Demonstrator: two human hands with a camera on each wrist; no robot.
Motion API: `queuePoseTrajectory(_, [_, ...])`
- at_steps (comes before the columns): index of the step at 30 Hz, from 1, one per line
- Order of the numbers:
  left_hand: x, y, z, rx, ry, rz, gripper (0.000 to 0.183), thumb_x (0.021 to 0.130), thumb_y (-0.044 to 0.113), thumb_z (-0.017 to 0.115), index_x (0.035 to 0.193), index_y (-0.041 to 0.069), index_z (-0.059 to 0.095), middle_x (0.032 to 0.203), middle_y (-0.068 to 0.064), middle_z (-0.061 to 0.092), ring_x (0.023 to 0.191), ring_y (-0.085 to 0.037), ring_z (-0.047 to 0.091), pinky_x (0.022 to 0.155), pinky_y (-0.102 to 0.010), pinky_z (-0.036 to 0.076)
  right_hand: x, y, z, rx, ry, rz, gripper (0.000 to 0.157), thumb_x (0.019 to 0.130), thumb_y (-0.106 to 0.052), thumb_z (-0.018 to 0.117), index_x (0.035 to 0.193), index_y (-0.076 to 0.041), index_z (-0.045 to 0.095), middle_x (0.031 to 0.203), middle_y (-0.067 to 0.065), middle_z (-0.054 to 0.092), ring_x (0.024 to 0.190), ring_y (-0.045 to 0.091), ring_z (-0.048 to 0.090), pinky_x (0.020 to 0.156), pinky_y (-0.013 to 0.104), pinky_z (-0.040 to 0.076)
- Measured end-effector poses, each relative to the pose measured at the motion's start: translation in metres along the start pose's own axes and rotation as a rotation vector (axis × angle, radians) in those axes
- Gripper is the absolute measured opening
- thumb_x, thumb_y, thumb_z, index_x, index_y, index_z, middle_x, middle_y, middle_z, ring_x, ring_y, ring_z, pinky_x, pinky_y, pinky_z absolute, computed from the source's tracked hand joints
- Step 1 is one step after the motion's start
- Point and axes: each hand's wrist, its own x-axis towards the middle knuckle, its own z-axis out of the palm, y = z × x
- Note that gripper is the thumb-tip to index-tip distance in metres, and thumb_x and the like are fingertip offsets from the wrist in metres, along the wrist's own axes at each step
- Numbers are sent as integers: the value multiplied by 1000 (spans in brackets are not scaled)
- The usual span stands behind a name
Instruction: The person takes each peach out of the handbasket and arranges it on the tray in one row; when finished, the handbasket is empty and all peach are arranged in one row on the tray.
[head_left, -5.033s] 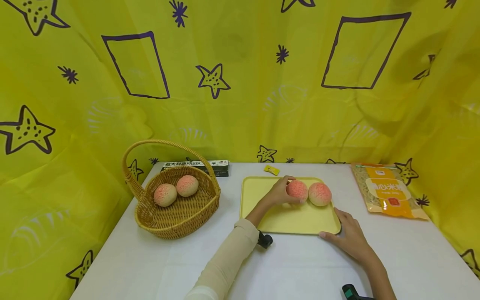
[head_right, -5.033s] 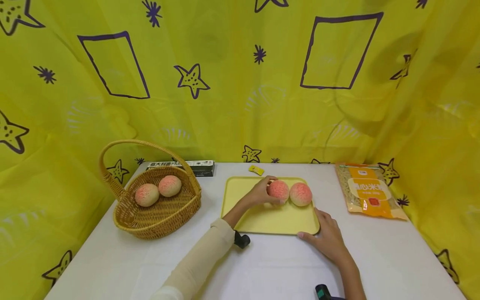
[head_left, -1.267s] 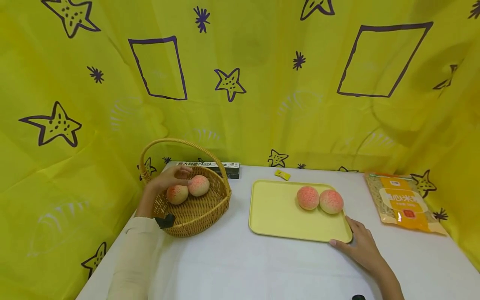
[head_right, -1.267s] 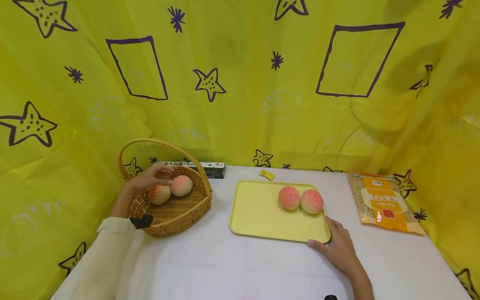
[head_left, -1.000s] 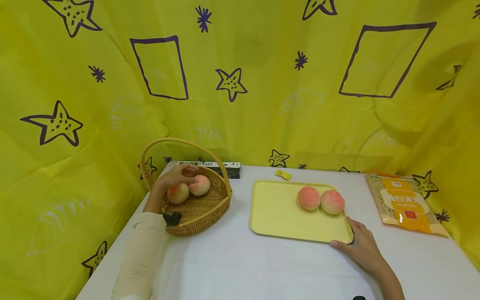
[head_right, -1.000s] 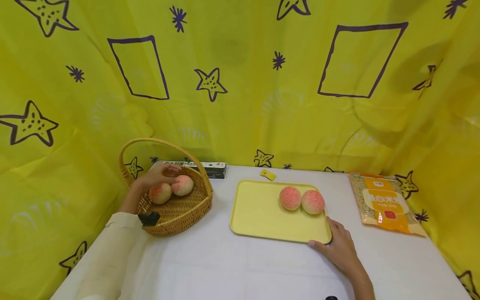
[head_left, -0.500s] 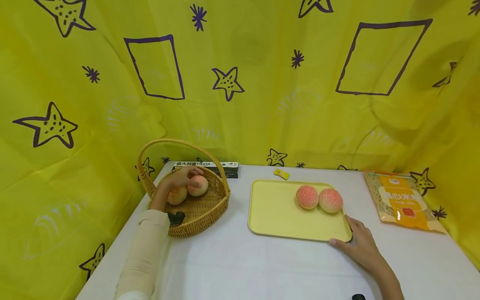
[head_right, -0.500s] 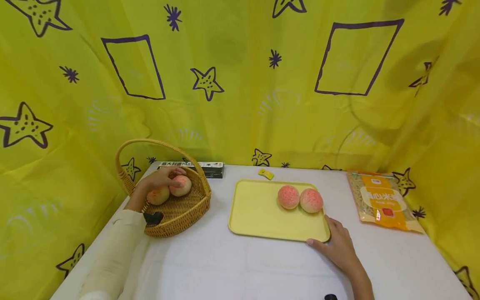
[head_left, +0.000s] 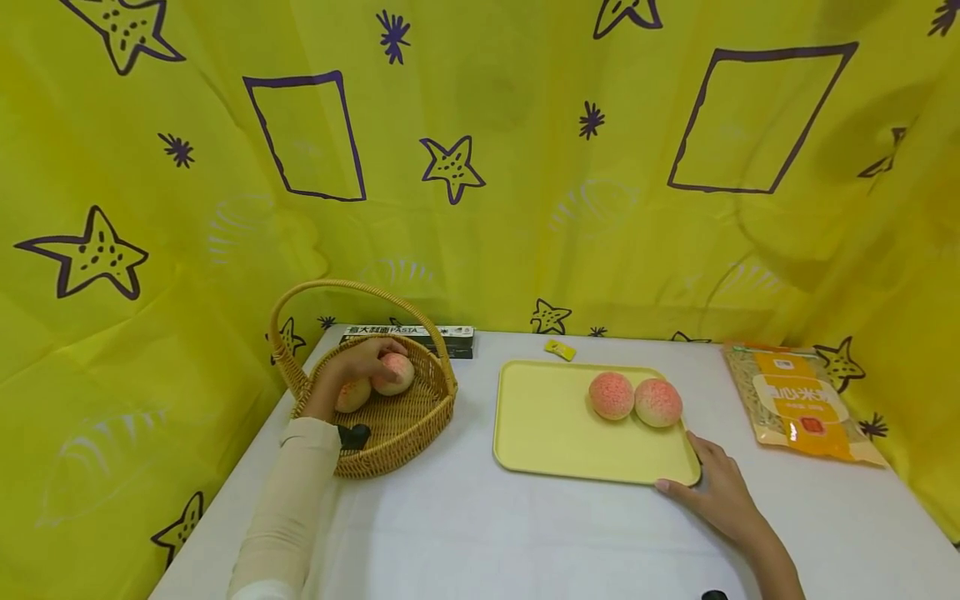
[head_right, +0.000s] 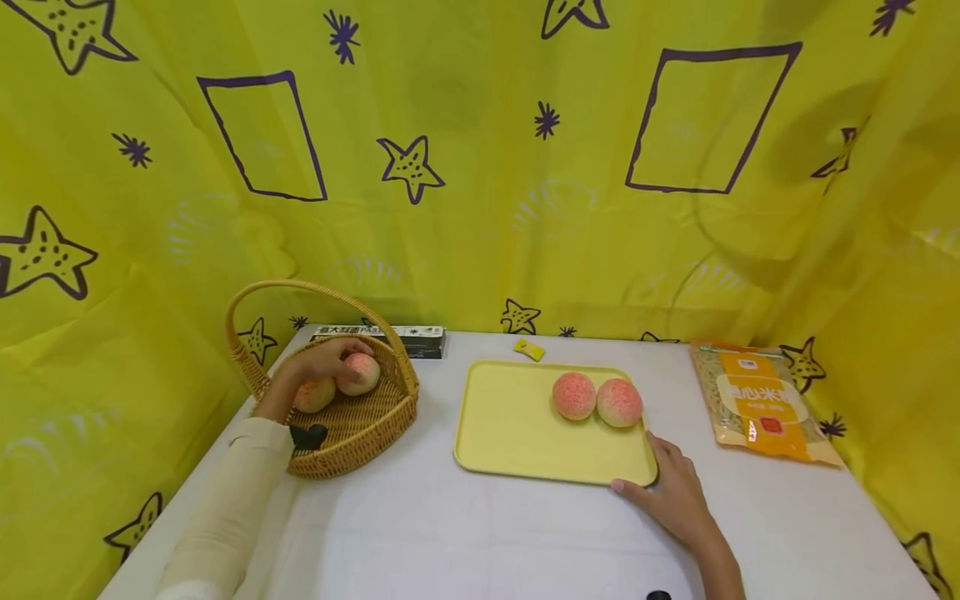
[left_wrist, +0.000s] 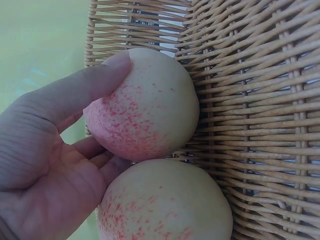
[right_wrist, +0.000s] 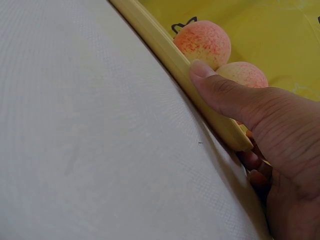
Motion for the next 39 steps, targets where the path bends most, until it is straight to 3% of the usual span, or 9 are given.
queuePoseTrajectory(11, [1,-3,-2,32,-52,20,49,92,15,66,135,-3,49,133,-27,50,117,-38,53,92,-42,50,-1,0,3,-1,-7,9,102,83,-45,75,151,8,20,142,39,30,123,56,33,93,70,32])
queuePoseTrajectory(20, [6,-2,-6,81,-142,-78,62,82,9,73,138,5,47,132,-20,50,112,-33,54,90,-44,49,-2,1,5,-3,-5,15,102,83,-45,74,151,7,20,142,39,30,123,56,32,93,70,32])
queuePoseTrajectory(28, [7,-8,-5,153,-111,-14,59,83,10,73,137,6,49,131,-19,53,111,-31,57,88,-44,51,-1,1,4,-9,-16,22,103,83,-46,74,151,8,19,143,39,29,123,56,32,94,70,32])
queuePoseTrajectory(39, [2,-3,-7,82,-37,61,62,82,18,77,137,8,51,128,-17,56,107,-29,57,90,-44,49,0,0,1,-8,-8,19,102,83,-46,74,152,7,19,143,39,29,124,56,31,95,70,31])
